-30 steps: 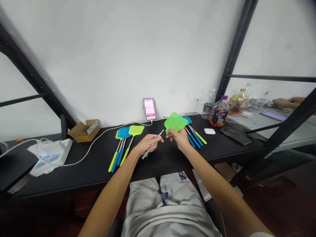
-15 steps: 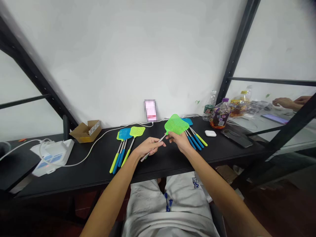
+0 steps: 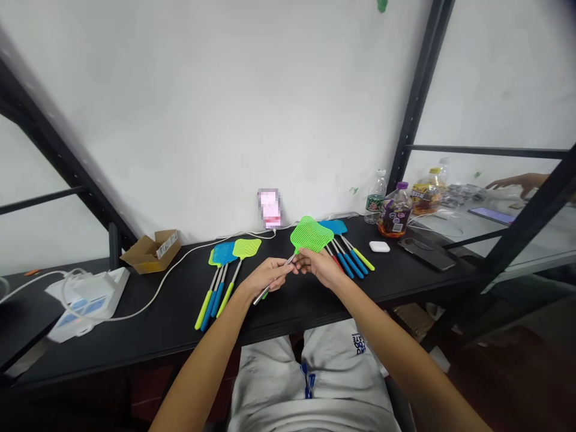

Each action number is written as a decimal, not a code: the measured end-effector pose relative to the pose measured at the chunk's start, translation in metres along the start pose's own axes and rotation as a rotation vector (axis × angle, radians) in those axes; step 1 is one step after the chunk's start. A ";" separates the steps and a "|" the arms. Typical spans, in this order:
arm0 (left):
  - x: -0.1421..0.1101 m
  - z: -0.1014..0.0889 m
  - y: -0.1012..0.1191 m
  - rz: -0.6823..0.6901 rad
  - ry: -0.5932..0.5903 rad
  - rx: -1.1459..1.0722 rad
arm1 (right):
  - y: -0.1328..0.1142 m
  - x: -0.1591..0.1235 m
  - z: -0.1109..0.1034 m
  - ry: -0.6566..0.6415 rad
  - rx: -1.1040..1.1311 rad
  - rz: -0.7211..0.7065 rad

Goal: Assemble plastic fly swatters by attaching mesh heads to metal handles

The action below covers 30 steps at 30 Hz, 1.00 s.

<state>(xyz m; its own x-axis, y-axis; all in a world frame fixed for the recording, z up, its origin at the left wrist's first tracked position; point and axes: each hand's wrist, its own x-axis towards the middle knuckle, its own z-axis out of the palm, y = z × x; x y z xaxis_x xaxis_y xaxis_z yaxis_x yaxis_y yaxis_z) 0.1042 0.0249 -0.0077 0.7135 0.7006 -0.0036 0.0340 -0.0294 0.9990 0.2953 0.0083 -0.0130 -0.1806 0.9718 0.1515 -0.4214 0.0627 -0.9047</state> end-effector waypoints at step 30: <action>0.003 0.013 -0.008 -0.106 0.183 0.224 | 0.000 0.013 -0.010 0.483 0.137 -0.237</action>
<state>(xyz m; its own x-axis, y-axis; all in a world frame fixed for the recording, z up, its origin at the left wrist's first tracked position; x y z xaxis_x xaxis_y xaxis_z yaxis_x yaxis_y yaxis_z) 0.1153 0.0182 -0.0159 0.5604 0.8244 -0.0793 0.2697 -0.0911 0.9586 0.3016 0.0227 -0.0154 0.3478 0.9305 0.1152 -0.5188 0.2933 -0.8030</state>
